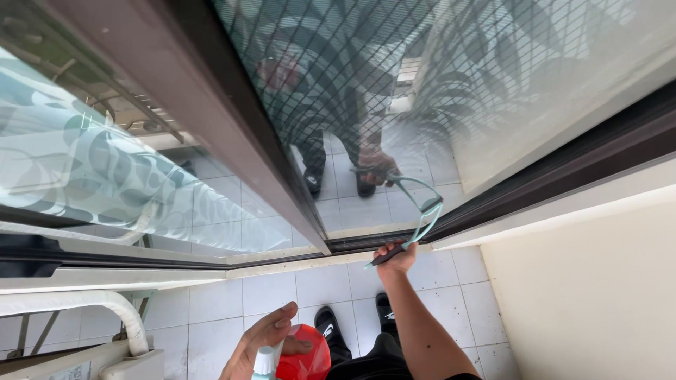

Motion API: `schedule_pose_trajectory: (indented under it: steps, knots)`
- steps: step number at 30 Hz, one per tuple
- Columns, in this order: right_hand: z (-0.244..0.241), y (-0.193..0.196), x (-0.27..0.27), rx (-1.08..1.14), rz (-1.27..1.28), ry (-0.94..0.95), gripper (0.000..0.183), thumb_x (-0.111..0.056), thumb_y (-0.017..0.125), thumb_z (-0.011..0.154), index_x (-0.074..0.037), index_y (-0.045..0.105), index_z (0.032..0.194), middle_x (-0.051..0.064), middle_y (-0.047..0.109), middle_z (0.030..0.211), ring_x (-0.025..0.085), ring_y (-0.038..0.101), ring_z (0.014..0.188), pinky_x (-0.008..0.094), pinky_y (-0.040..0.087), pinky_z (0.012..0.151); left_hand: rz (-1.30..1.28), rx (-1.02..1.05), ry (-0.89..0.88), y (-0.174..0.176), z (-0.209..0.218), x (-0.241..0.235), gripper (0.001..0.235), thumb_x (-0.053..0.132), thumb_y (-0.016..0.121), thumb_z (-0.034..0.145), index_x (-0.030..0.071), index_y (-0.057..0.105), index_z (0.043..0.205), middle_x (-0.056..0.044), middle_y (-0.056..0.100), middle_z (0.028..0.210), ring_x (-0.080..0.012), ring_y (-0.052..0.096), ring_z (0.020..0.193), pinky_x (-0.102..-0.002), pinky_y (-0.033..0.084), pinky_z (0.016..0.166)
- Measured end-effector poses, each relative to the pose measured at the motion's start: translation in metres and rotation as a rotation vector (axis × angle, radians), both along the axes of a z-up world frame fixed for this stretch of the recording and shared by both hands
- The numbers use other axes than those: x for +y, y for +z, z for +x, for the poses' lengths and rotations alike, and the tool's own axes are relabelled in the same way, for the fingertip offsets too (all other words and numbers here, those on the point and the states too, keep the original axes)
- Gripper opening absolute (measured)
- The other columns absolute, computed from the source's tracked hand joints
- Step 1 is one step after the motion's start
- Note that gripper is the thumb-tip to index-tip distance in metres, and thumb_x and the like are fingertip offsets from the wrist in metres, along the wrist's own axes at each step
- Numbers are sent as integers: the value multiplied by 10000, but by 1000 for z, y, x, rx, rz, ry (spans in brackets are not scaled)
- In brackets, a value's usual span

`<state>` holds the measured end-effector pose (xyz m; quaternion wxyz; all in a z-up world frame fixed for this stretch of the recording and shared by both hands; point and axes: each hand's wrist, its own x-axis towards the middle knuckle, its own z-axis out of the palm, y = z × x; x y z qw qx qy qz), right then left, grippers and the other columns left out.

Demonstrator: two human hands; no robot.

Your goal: Clean the glass of a sliding door using a squeegee and spray cleaner.

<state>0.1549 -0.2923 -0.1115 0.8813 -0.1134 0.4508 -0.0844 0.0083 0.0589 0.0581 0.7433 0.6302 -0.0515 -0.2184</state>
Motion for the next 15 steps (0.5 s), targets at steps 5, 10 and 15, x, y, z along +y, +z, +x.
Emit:
schedule_pose_trajectory:
  steps: [5, 10, 15]
  knots:
    - [-7, -6, 81, 23, -14, 46, 489, -668, 356, 988, -215, 468, 842, -3, 412, 619, 190, 374, 500, 376, 314, 545, -95, -102, 102, 8, -12, 15, 401, 97, 516, 1001, -35, 492, 1379, -250, 630, 1420, -338, 774, 1115, -513, 437, 1122]
    - [-19, -1, 151, 6, 48, 143, 511, -698, 337, 987, -216, 470, 881, 3, 425, 620, 184, 393, 483, 370, 334, 558, 8, -116, 147, 22, -13, 36, 422, 134, 549, 991, -31, 500, 1376, -241, 648, 1401, -343, 827, 1004, -508, 442, 1122]
    - [-24, -9, 200, 31, 70, 217, 540, -730, 345, 982, -211, 477, 916, -6, 417, 608, 177, 364, 458, 367, 312, 541, -96, 330, 263, 1, -21, 72, 535, 257, 644, 909, -36, 559, 1348, -257, 631, 1400, -407, 798, 960, -536, 511, 1097]
